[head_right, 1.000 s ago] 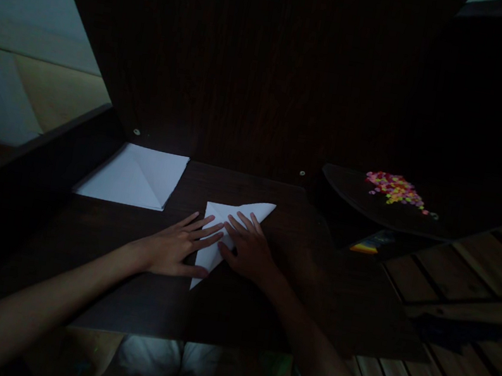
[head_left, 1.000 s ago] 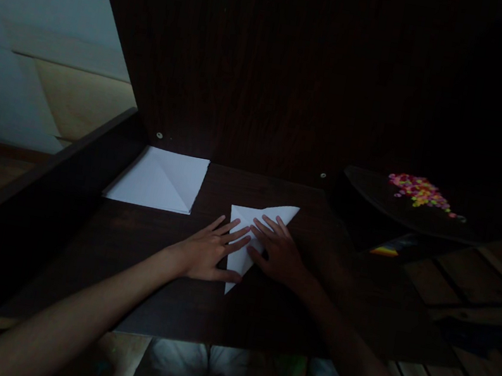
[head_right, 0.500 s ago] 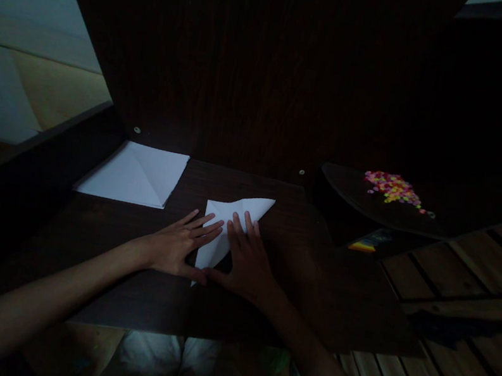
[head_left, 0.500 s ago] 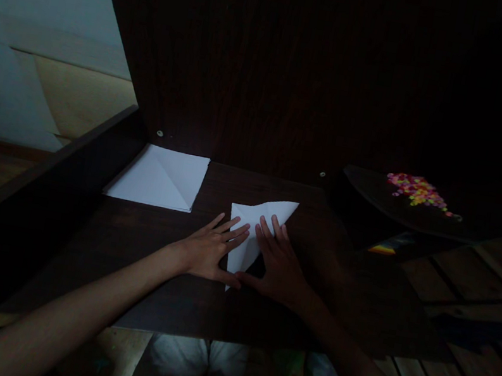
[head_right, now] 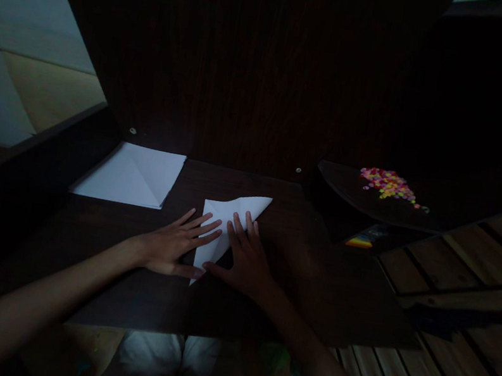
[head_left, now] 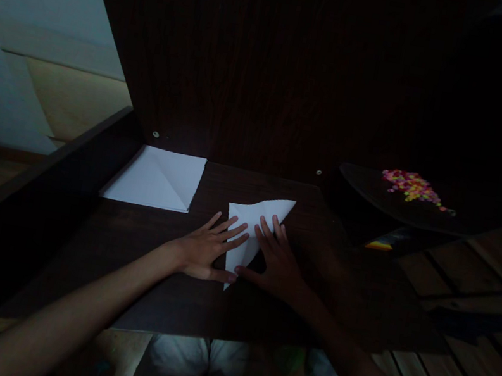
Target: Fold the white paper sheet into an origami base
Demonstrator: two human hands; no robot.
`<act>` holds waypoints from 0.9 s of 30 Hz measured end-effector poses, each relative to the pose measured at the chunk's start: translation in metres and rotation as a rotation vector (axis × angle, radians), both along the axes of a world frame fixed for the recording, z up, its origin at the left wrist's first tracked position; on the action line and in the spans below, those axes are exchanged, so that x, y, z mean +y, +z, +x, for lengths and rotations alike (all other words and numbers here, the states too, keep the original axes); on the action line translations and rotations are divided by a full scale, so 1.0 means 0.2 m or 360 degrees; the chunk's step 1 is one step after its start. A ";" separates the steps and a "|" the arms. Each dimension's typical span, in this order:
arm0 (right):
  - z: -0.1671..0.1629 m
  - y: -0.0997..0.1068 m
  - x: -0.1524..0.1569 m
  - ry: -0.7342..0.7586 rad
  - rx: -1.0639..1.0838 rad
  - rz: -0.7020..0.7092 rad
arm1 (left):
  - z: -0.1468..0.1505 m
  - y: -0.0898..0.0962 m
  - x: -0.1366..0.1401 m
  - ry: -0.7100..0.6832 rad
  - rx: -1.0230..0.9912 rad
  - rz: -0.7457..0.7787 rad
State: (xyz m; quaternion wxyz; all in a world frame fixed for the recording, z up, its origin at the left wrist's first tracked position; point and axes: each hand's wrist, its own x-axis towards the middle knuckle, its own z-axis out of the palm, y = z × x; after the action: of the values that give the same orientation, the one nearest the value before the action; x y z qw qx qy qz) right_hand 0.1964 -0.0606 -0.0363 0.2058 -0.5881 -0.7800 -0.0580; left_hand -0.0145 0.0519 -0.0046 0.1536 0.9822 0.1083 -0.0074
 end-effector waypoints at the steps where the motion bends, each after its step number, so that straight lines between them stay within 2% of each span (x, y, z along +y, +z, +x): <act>1: 0.00 0.00 0.00 0.0013 0.0003 0.0014 | 0.00 0.00 0.01 -0.0012 -0.0030 0.0000; 10: -0.04 0.03 -0.01 0.0089 0.0059 0.0144 | -0.02 0.04 0.00 -0.0202 -0.0307 0.0046; 19: -0.05 0.03 -0.01 0.0097 0.0093 0.0155 | -0.02 0.06 -0.02 -0.0192 -0.0280 0.0108; 27: -0.05 0.03 -0.01 0.0103 0.0108 0.0124 | -0.03 0.08 -0.02 -0.0160 -0.0234 0.0068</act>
State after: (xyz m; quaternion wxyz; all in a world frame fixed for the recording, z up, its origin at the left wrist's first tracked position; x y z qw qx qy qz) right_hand 0.1871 -0.0616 -0.0307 0.2567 -0.5559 -0.7882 -0.0617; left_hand -0.0200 0.0476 0.0106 0.1396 0.9873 0.0473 0.0593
